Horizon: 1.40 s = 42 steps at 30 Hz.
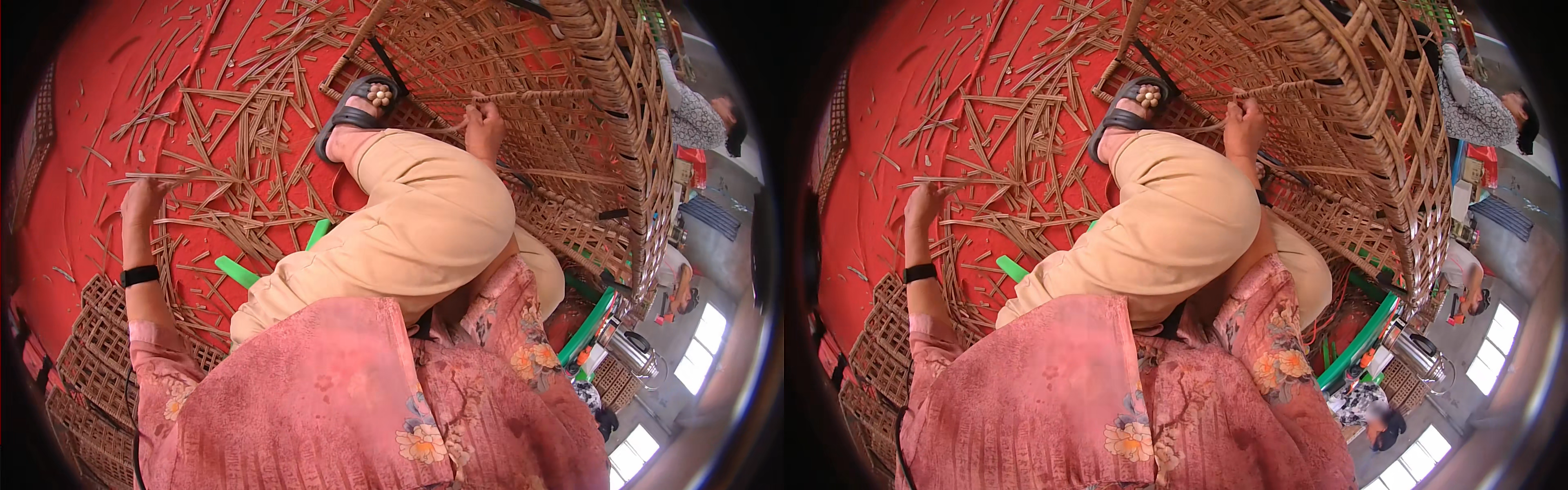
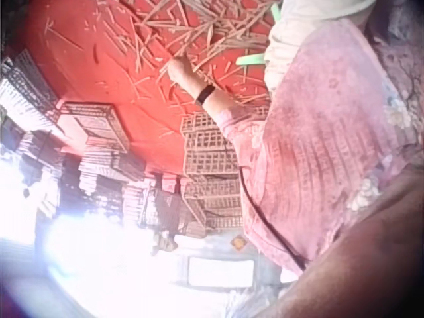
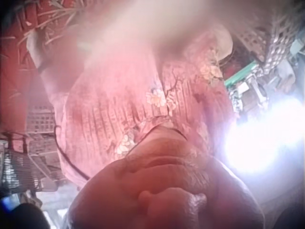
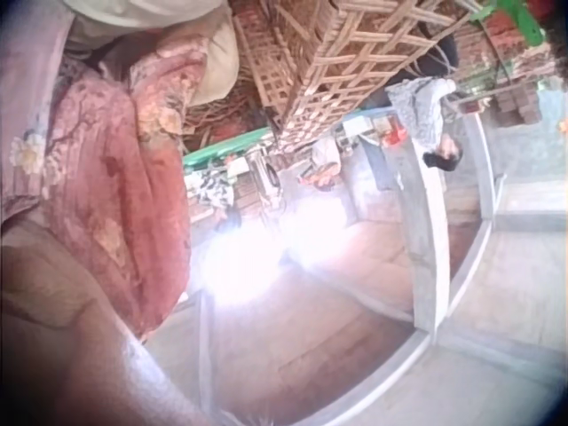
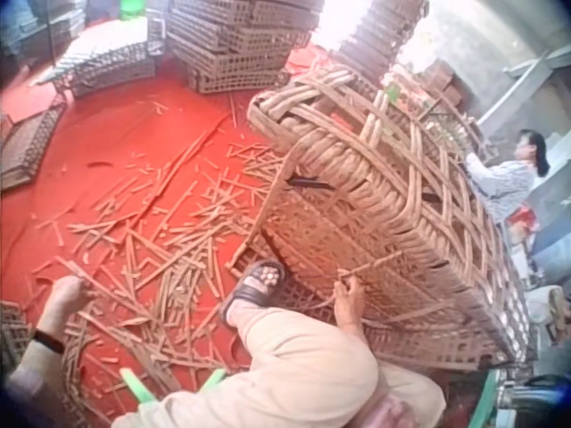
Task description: Weaving bamboo or wicker strips onto a furniture frame in a workshop environment.
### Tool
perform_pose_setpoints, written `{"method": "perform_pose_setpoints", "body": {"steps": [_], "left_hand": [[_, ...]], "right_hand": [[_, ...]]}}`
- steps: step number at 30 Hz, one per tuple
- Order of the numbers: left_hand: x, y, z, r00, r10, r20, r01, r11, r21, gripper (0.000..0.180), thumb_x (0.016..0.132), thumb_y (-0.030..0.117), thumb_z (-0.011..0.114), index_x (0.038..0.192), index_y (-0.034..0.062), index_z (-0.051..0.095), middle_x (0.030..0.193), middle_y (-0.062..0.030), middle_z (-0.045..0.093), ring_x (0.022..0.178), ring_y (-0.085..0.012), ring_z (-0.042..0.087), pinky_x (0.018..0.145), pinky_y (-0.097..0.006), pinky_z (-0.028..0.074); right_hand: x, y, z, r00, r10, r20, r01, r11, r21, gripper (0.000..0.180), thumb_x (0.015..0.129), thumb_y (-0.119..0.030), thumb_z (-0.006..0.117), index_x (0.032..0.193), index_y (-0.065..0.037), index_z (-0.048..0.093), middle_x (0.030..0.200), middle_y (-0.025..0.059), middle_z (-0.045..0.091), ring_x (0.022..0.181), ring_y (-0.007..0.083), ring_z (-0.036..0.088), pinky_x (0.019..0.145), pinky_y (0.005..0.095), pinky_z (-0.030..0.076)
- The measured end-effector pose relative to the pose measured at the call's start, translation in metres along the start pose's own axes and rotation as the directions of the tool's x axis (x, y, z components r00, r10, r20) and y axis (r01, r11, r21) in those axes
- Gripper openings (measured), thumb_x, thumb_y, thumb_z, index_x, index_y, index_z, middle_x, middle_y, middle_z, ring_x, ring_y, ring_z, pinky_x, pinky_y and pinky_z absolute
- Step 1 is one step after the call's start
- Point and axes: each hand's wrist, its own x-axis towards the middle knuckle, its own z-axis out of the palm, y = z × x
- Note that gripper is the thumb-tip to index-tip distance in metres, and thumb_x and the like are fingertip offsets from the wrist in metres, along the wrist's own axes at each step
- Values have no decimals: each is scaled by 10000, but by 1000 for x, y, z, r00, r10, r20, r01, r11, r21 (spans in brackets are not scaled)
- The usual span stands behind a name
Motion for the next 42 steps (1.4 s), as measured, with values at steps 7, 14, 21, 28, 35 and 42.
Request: {"method": "perform_pose_setpoints", "body": {"steps": [7,14,21,28,35,42], "left_hand": [[31,238,-35,811,533,-241,-524,477,-706,270,885,135,540,1119,7,582,984,-87,644,889,-139,586,778,-273,463],[23,468,-21,326,689,-647,-898,13,-439,306,833,132,537,1133,79,570,1097,-146,599,1027,-314,563,855,-389,461],[36,492,-2,330,805,-494,-743,-102,-661,306,821,94,514,1124,98,561,1048,-128,604,994,-302,573,829,-391,475],[41,486,-15,166,841,-515,-932,-36,-360,386,788,69,507,1159,149,579,1072,-67,620,1004,-272,585,830,-377,479],[30,471,-17,72,700,-711,-993,114,12,310,816,174,536,1119,164,601,1024,-130,573,966,-278,606,746,-397,496],[21,480,-28,240,844,-480,-962,275,2,351,744,100,579,1094,84,590,1156,-136,572,1011,-322,566,825,-387,479]], "right_hand": [[7,13,-20,983,-184,-22,182,981,-60,164,813,-84,564,941,-31,652,863,151,616,811,306,581,732,375,448],[14,24,-13,974,-226,29,226,974,-29,176,801,-82,596,954,-42,674,891,144,647,774,272,597,731,352,456],[8,22,-11,983,-60,-172,70,996,54,128,796,-83,615,841,16,681,808,137,674,739,181,618,743,324,459],[27,57,11,978,154,-140,-110,954,280,160,809,-57,607,921,52,645,813,80,656,702,154,596,696,276,477],[25,30,15,944,192,269,-330,583,742,158,790,-12,555,929,20,625,892,72,632,829,157,586,747,308,475],[5,17,7,953,178,244,-301,502,811,275,776,-38,568,1044,14,594,1004,92,621,875,155,587,805,335,465]]}}
